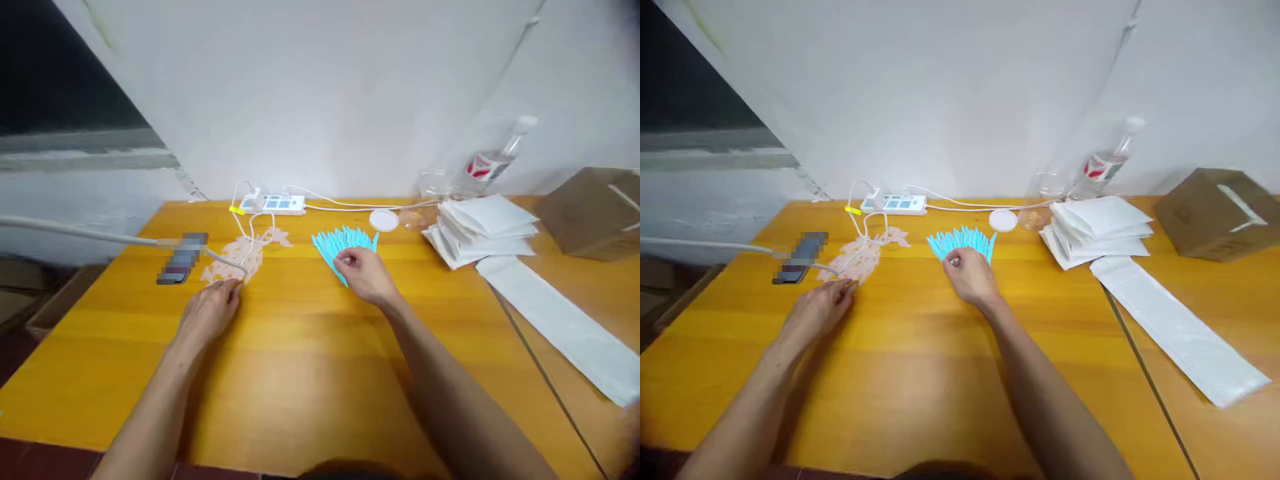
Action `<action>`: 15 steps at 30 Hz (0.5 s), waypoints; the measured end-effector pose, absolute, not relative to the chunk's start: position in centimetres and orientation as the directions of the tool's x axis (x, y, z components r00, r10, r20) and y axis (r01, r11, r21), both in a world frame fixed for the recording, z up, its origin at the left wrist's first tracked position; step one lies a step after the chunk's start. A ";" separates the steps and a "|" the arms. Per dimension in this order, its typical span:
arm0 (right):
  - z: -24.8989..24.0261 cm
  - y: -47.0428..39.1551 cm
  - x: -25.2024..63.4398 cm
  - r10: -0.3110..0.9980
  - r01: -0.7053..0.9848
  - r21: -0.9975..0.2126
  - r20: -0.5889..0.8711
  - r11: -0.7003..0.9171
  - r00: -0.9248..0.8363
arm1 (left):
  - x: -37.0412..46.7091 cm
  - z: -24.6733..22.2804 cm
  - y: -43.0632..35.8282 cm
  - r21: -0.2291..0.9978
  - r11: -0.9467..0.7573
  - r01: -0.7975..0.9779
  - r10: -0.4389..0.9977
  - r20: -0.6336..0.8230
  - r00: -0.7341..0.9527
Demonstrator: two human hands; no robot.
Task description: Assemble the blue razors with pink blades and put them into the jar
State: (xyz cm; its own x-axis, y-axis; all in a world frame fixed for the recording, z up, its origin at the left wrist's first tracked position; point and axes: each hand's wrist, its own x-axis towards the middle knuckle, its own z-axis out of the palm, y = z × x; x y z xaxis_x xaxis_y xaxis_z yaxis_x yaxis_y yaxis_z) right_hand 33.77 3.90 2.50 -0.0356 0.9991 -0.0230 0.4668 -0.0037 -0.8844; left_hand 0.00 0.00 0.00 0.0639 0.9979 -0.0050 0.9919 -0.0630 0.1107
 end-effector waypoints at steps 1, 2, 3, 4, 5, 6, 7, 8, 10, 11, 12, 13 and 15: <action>2.1 2.7 34.3 0.989 0.359 -0.931 -0.106 -0.062 -0.106 | 0.5 -0.2 -0.5 0.210 -0.111 0.971 0.994 0.008 0.112; 1.7 1.5 34.7 0.972 0.267 -0.956 -0.170 -0.123 -0.164 | 1.1 -0.4 -0.9 0.315 -0.144 0.938 0.989 0.009 0.149; 1.3 0.4 35.2 0.948 0.184 -0.964 -0.233 -0.194 -0.218 | 1.8 -0.6 -1.4 0.425 -0.159 0.891 0.984 -0.003 0.177; 0.9 -0.6 35.5 0.917 0.106 -0.956 -0.294 -0.275 -0.269 | 2.8 -0.7 -1.8 0.537 -0.154 0.830 0.979 -0.028 0.200; 0.6 -1.4 35.8 0.890 0.038 -0.936 -0.345 -0.350 -0.299 | 3.9 -0.8 -2.2 0.663 -0.119 0.739 0.972 -0.075 0.224; 0.3 -2.1 36.0 0.866 -0.008 -0.910 -0.393 -0.415 -0.311 | 5.1 -0.9 -2.5 0.768 -0.055 0.639 0.960 -0.136 0.246; 0.0 -2.6 36.2 0.846 -0.032 -0.885 -0.432 -0.464 -0.313 | 6.5 -1.0 -2.8 0.844 0.021 0.536 0.944 -0.194 0.268; -0.2 -3.0 36.4 0.831 -0.038 -0.867 -0.462 -0.496 -0.309 | 7.7 -1.1 -2.9 0.895 0.095 0.436 0.927 -0.239 0.288; -0.5 -3.5 36.8 0.816 -0.003 -0.859 -0.485 -0.512 -0.315 | 9.9 -1.3 -2.9 0.941 0.209 0.265 0.902 -0.290 0.320; -0.6 -3.6 37.0 0.814 0.027 -0.866 -0.479 -0.499 -0.328 | 10.7 -1.5 -2.8 0.947 0.254 0.196 0.894 -0.308 0.327; -0.7 -3.7 37.2 0.812 0.057 -0.874 -0.470 -0.482 -0.346 | 11.4 -1.7 -2.7 0.945 0.298 0.134 0.887 -0.326 0.327; -0.8 -3.7 37.5 0.806 0.088 -0.882 -0.461 -0.464 -0.371 | 11.9 -1.8 -2.5 0.938 0.340 0.072 0.882 -0.345 0.322; -1.0 -3.7 38.1 0.785 0.150 -0.889 -0.454 -0.433 -0.422 | 12.5 -2.1 -2.1 0.908 0.416 -0.050 0.871 -0.382 0.308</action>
State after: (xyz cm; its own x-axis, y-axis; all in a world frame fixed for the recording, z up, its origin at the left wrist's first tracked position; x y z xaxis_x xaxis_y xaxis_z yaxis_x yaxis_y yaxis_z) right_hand 38.13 -3.71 -1.02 -0.4218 0.7849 -0.4539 0.1498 -0.4334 -0.8887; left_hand 12.51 -2.14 -2.09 0.3077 0.8714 -0.3821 -0.0496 0.4157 0.9082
